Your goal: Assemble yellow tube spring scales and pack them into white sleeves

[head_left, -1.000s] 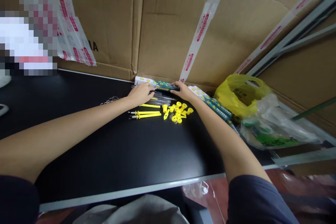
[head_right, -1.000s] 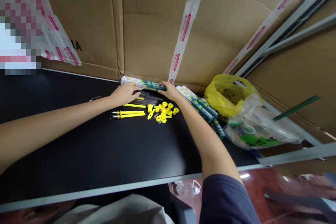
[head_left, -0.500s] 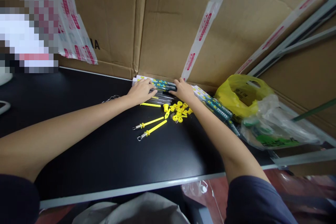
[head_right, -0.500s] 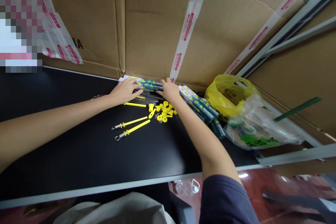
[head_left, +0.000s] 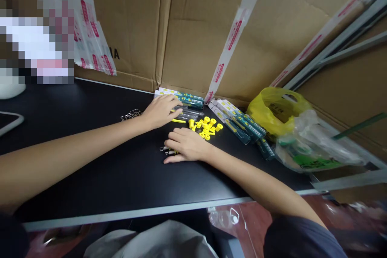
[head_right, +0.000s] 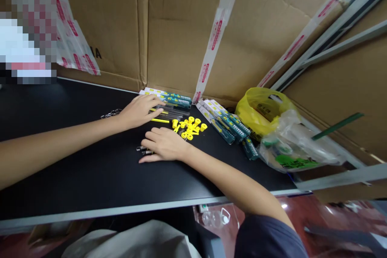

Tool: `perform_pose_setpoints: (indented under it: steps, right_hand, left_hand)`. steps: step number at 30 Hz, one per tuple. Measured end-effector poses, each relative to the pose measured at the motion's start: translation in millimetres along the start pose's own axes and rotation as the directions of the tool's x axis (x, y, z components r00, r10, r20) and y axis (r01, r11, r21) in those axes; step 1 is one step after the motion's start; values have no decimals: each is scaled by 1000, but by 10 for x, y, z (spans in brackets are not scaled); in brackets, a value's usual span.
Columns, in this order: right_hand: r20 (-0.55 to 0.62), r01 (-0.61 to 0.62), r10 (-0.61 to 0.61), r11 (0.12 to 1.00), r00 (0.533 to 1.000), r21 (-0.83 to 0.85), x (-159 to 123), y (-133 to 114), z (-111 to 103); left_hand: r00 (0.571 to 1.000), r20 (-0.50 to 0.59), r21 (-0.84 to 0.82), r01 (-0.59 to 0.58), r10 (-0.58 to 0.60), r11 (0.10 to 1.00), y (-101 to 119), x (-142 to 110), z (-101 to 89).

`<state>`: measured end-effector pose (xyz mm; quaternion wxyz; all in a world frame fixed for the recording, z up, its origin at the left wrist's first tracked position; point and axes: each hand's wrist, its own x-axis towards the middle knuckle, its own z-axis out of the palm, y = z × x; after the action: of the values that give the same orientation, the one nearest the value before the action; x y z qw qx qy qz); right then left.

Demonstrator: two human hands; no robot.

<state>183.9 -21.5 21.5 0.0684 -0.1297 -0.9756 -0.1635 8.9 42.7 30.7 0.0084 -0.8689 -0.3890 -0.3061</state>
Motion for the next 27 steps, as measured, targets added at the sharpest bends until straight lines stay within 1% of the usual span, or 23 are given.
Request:
perform_pose_setpoints:
  steps: [3, 5, 7, 8, 10, 13, 15, 18, 21, 23, 25, 27]
  right_hand:
    - [-8, -66, 66, 998, 998, -10, 206, 117, 119]
    - [-3, -130, 130, 992, 992, -1, 354, 186, 199]
    - [21, -197, 197, 980, 980, 5, 491, 261, 278]
    - [39, -204, 203, 979, 978, 11, 550, 302, 314]
    - [65, -268, 266, 963, 962, 13, 639, 384, 371]
    - [77, -350, 349, 937, 934, -4, 676, 479, 392]
    - [56, -346, 347, 938, 936, -27, 618, 513, 348]
    - [-18, -321, 321, 945, 947, -59, 390, 535, 213]
    - [-82, -410, 404, 909, 911, -77, 45, 540, 70]
    - [-107, -462, 454, 885, 885, -64, -171, 534, 15]
    - [-112, -490, 483, 870, 869, -50, -310, 516, 1]
    - [-117, -480, 473, 876, 873, -44, -348, 487, 19]
  left_hand:
    - [996, -87, -64, -24, 18, 998, 58, -209, -150]
    - [985, -173, -94, -29, 13, 995, 79, -347, -221]
    - [970, -244, -86, -38, 16, 996, 91, -454, -256]
    - [965, -262, -65, -53, 34, 996, 95, -492, -258]
    - [965, -241, 1, -103, 100, 995, 97, -538, -240]
    - [971, -154, 91, -172, 185, 981, 86, -555, -198]
    - [971, -116, 121, -194, 208, 973, 68, -552, -181]
    - [973, -76, 135, -208, 220, 969, 33, -544, -161]
    - [977, -15, 129, -208, 212, 970, -2, -543, -107]
    - [979, 19, 120, -201, 201, 972, -18, -554, -54]
    - [981, 34, 112, -193, 191, 975, -26, -570, -14]
    - [981, 31, 118, -192, 189, 974, -35, -570, -18]
